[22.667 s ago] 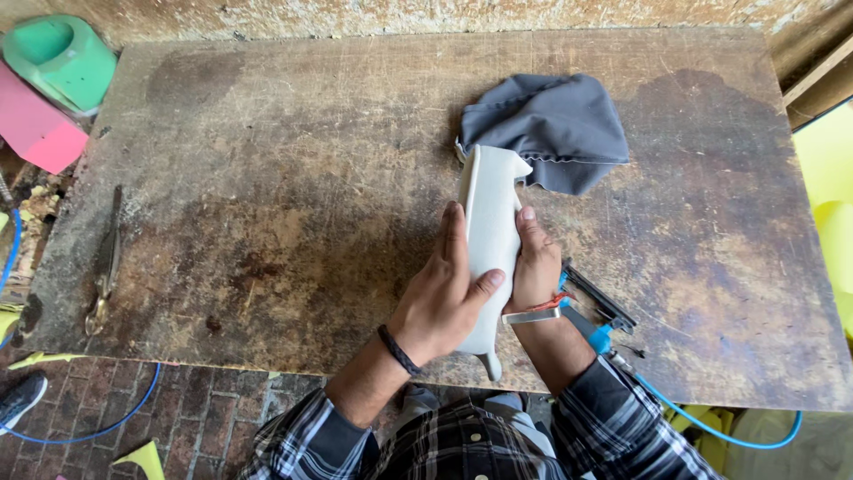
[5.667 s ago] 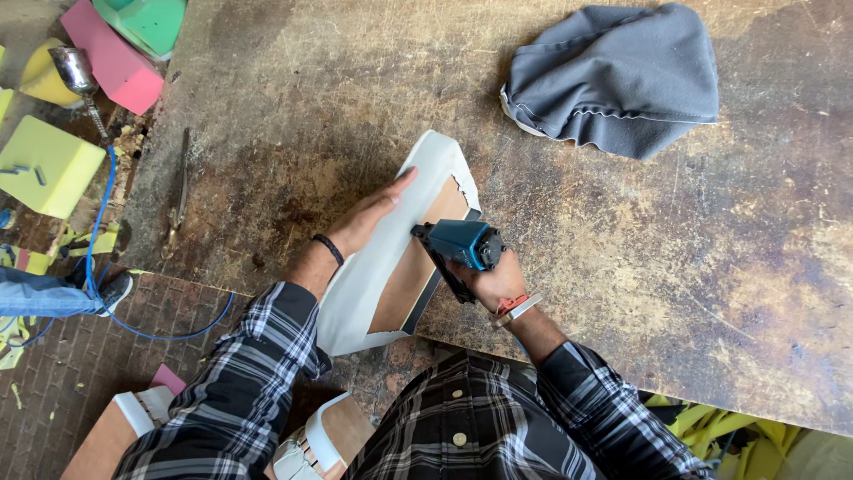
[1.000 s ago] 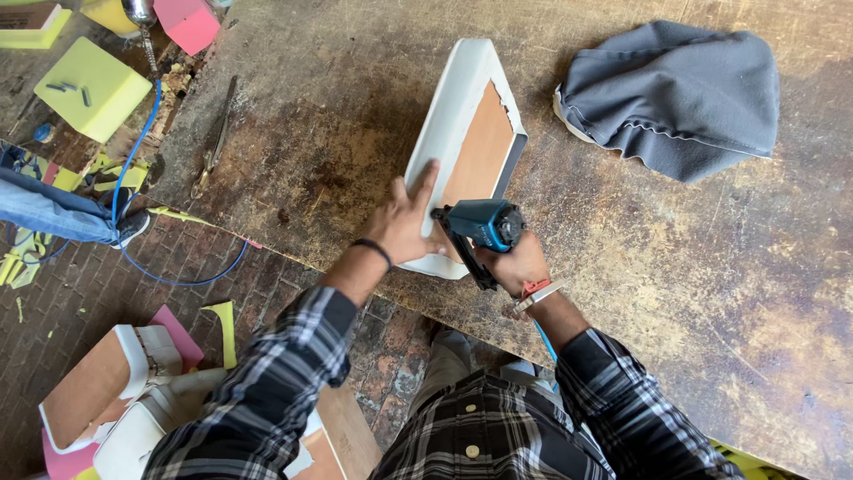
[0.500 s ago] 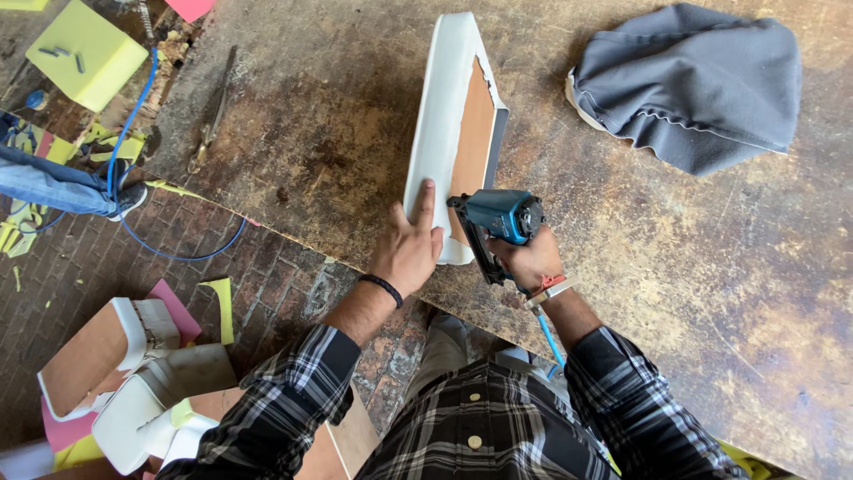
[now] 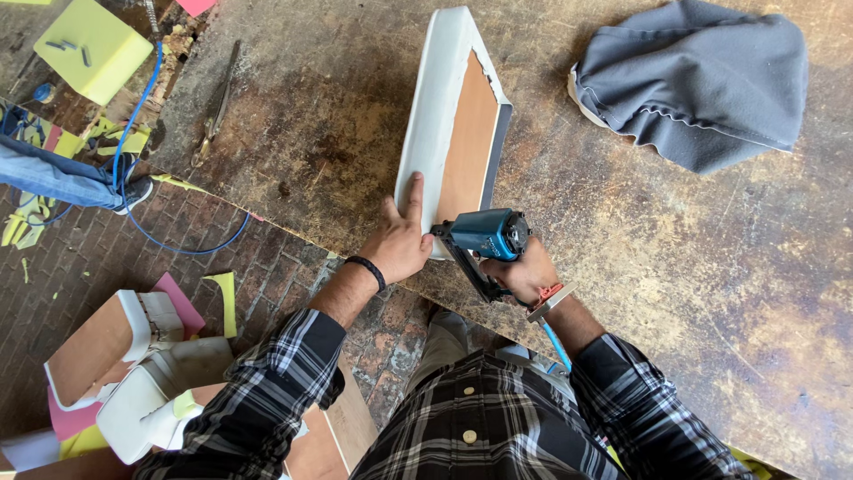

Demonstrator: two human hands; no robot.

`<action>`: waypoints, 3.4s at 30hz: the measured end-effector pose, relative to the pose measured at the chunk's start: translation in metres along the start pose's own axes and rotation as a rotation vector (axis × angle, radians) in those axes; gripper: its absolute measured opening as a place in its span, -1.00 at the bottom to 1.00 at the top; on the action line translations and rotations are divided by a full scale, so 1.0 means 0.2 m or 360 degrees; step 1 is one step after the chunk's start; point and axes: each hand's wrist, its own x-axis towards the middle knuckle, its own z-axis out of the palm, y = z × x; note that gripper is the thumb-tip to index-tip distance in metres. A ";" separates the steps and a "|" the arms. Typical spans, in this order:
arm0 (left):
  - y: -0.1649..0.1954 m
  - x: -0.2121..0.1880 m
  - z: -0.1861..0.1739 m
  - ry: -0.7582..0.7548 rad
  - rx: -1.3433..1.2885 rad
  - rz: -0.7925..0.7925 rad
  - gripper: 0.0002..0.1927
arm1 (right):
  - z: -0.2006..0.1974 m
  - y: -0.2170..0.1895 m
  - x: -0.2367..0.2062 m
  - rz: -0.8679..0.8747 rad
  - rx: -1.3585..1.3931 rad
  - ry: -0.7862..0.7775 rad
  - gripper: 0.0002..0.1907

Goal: The person stretches a white fabric cover over a foam seat cushion on a wooden base and uses a pneumatic staple gun to fasten the fabric to the underside of the base, working around the edges and turning the cushion as they staple. They then carry the finished cushion and place it onto a chair frame.

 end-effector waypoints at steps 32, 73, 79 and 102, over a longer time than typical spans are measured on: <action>0.08 0.28 0.73 -0.0088 -0.0677 0.0766 -0.14 | -0.22 0.35 0.11 0.0326 0.0323 0.1024 0.05; 0.10 0.64 -0.31 0.0203 0.0097 0.2104 -0.55 | 0.28 -0.18 0.17 -0.0015 0.1126 0.0817 -0.58; -0.10 0.58 -0.01 -0.0352 -0.1460 0.1161 -0.37 | 0.22 -0.28 0.16 0.0170 0.1181 0.1069 -0.69; -0.22 0.58 -0.21 -0.0219 -0.0401 0.0821 -0.24 | 0.56 -0.20 0.62 -0.0445 0.1287 0.1639 -0.60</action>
